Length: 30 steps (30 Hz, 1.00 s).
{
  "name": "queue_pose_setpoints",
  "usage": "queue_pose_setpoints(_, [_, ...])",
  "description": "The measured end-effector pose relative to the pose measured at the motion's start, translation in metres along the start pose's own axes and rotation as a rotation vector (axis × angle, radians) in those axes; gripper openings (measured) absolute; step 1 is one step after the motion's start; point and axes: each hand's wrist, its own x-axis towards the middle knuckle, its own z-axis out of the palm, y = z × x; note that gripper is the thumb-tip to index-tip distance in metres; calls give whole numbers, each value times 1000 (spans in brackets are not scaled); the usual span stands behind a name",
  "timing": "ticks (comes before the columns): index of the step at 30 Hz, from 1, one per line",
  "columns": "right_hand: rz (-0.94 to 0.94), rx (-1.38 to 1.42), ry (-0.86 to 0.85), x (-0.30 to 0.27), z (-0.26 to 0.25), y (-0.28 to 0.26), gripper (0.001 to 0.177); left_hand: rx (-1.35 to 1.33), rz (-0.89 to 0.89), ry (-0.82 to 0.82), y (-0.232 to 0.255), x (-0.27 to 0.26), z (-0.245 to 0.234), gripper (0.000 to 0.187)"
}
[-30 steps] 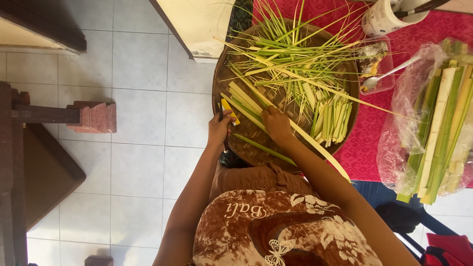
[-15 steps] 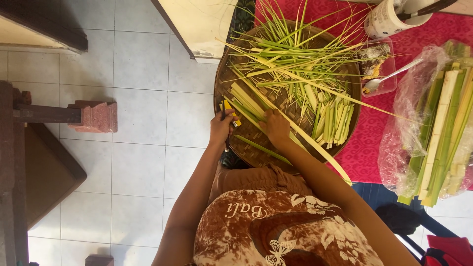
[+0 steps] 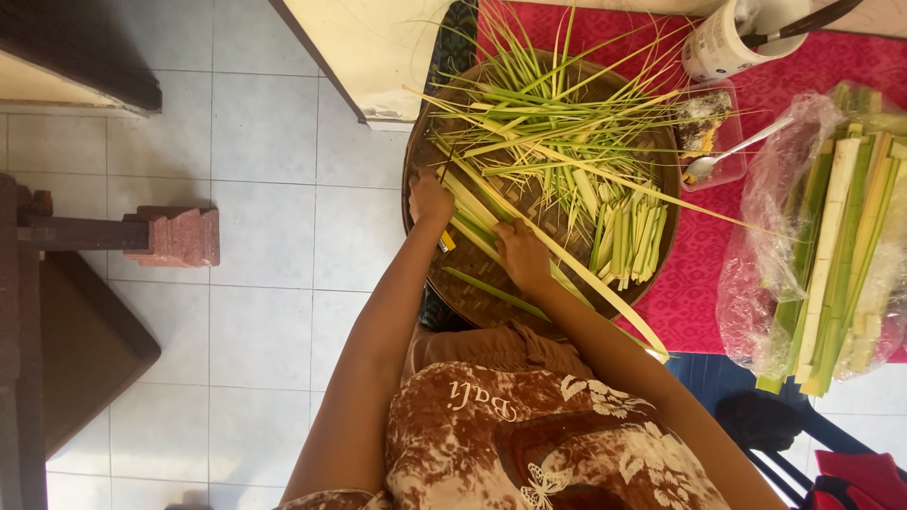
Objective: Preparing and stripping palm leaves using a small knife.
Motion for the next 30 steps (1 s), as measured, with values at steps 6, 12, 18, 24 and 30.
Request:
queue_pose_setpoints(6, [5, 29, -25, 1, -2, 5, 26, 63, -26, 24, -3, 9, 12, 42])
queue_pose_setpoints(12, [9, 33, -43, 2, -1, 8, 28, 58, -29, -45, 9, -6, -3, 48])
queue_pose_setpoints(18, [-5, 46, -38, 1, 0, 9, 30, 3, -50, -85, -3, 1, 0, 46])
queue_pose_setpoints(24, [10, 49, -44, -1, -2, 7, 32, -38, 37, -147, -18, 17, 7, 34])
queue_pose_setpoints(30, [139, 152, -141, 9, -16, 6, 35, -424, 121, -180, -19, -8, -27, 23])
